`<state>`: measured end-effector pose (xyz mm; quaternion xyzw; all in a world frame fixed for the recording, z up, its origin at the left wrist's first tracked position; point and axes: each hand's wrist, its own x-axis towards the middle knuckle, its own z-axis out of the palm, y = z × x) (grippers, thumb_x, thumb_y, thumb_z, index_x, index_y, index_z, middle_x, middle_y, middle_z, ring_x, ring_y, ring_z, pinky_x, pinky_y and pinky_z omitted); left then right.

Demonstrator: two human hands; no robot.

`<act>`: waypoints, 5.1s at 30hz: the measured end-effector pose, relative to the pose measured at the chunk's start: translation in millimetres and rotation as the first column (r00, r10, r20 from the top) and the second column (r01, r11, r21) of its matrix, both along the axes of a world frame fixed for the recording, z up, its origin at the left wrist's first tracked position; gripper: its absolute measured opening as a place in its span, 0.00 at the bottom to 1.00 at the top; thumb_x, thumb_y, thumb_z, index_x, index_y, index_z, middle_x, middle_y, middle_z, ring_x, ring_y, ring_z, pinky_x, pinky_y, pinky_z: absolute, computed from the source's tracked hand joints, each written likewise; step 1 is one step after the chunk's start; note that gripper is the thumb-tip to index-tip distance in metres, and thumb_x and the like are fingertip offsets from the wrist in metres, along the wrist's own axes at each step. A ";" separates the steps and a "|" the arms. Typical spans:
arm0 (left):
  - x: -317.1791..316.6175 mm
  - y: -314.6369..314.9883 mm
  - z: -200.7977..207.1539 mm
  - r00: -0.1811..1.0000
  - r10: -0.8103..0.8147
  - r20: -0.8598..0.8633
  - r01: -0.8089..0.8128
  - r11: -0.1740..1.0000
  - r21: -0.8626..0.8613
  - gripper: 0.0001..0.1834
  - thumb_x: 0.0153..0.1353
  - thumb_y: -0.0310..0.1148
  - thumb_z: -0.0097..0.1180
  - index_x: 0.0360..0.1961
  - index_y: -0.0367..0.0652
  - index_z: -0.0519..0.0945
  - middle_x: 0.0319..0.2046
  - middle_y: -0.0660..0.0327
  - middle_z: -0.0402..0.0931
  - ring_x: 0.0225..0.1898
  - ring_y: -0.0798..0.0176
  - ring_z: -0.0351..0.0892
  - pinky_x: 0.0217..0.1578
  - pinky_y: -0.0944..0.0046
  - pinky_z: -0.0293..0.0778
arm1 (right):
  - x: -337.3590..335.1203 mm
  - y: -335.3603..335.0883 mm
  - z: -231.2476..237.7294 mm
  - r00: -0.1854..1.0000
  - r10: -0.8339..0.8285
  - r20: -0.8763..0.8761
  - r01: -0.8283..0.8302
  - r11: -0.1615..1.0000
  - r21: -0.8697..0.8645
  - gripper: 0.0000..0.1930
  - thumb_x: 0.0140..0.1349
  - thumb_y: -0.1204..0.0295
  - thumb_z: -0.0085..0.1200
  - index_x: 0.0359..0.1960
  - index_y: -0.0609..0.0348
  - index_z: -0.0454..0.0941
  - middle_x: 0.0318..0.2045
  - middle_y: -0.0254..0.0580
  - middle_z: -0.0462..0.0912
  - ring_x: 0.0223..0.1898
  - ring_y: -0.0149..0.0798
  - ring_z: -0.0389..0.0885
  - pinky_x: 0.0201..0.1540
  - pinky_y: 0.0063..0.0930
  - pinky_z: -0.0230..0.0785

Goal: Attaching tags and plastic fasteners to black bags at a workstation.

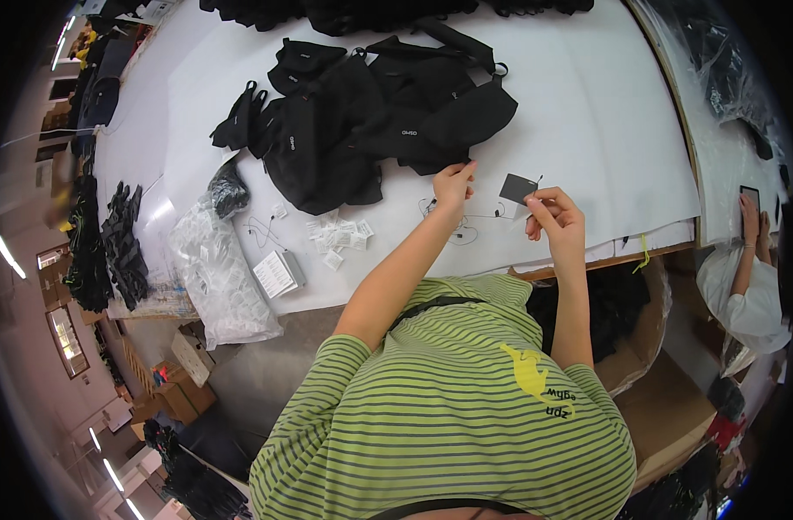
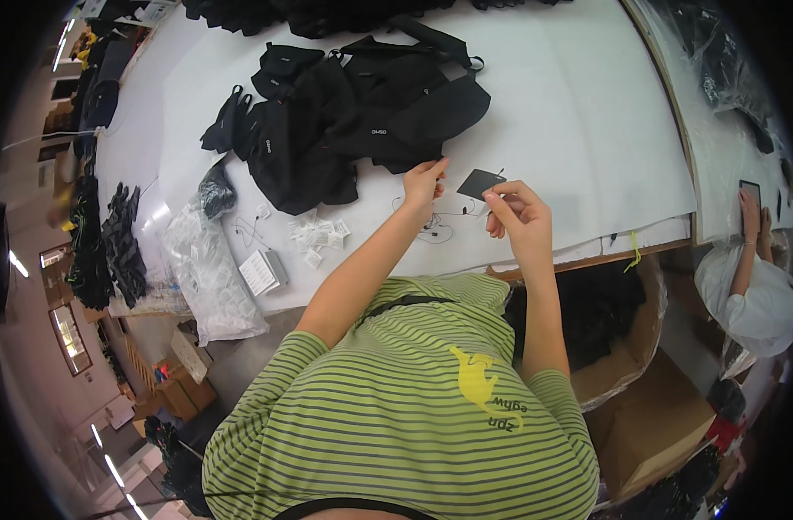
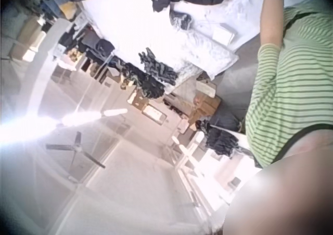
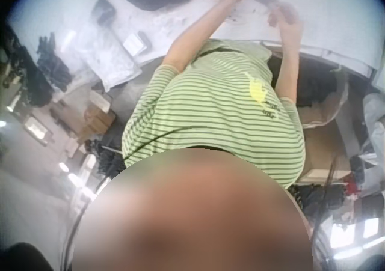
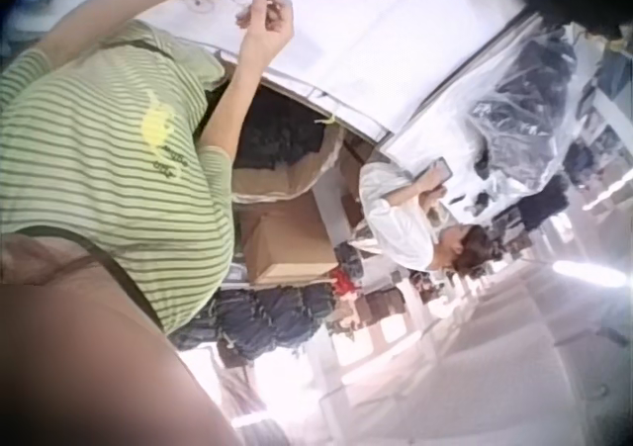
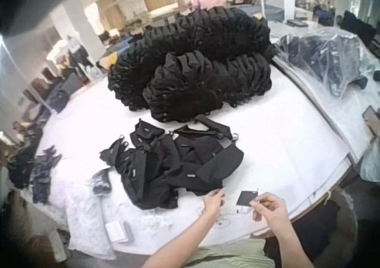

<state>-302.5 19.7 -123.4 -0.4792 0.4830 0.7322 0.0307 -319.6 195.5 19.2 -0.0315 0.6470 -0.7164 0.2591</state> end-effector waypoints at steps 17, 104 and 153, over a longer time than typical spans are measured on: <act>146.5 -33.6 131.8 0.951 -0.111 -0.288 0.073 0.988 -0.140 0.14 0.60 0.29 0.56 0.45 0.36 0.81 0.30 0.64 0.79 0.20 0.76 0.68 0.21 0.75 0.65 | 54.0 -75.1 -15.3 0.809 0.495 -0.318 -0.367 0.847 0.384 0.06 0.55 0.68 0.58 0.32 0.53 0.81 0.14 0.37 0.74 0.16 0.36 0.71 0.22 0.28 0.62; 215.6 1.5 173.8 0.898 -0.249 -0.364 0.075 0.900 -0.430 0.07 0.61 0.30 0.58 0.33 0.38 0.74 0.12 0.76 0.64 0.16 0.83 0.52 0.19 0.75 0.46 | 121.9 -57.2 24.8 0.877 0.432 -0.209 -0.478 0.828 -0.293 0.10 0.62 0.78 0.53 0.44 0.59 0.69 0.29 0.30 0.73 0.34 0.22 0.71 0.39 0.16 0.64; 246.0 -17.0 179.9 0.736 -0.676 0.029 -0.099 -0.150 -0.984 0.19 0.33 0.22 0.62 0.33 0.46 0.82 0.31 0.68 0.79 0.34 0.63 0.76 0.38 0.62 0.67 | 115.3 -38.1 69.9 0.687 0.621 -0.377 -0.586 0.780 0.218 0.10 0.58 0.76 0.51 0.41 0.61 0.81 0.31 0.45 0.84 0.30 0.40 0.83 0.36 0.25 0.73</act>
